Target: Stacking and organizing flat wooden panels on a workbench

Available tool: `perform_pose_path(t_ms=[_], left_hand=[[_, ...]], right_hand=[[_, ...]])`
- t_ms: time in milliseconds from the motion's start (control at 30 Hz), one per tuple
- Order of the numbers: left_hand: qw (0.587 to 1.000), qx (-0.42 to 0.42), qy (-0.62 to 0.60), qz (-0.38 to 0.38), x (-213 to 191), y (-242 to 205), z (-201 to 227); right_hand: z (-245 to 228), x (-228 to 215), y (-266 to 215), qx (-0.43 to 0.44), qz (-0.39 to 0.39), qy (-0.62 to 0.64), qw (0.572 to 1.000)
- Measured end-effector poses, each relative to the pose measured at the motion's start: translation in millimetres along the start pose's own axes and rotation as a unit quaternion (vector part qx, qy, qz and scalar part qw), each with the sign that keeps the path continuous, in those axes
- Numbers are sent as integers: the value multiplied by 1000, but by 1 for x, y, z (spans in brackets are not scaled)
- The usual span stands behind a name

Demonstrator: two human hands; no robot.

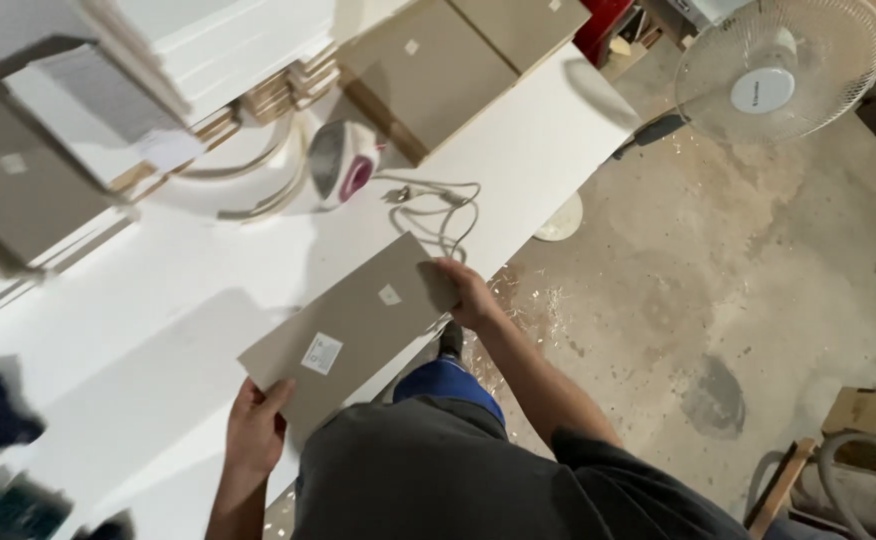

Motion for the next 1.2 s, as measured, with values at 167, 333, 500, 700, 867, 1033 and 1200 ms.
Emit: perform_pose_path(t_ms=[167,333,500,700,867,1033,1200], left_hand=[[999,35,12,-22,133,59,-50],[994,-7,7,110,293,79,-82],[920,-39,319,226,376,88,-93],[933,2,251,260,437,89,-86],[920,26,264,290,428,103,-90],[903,47,270,330,375,104,-98],[878,83,207,424,275,60,-81]], right_hand=[[-81,-107,55,-64,-91,71,991],[-176,-184,84,-47,-206,12,977],[-234,-245,120,4,-166,-11,986],[-262,-256,150,-5,-214,38,976],[-267,-244,151,4,-238,48,970],[-252,-203,149,41,-272,10,961],[-224,-99,91,64,-265,-311,910]])
Point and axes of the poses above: each hand's wrist, its own y-axis towards the middle knuckle, its own x-axis out of the palm, z = x × y, the point moved 3 cm from there along y, towards the middle knuckle
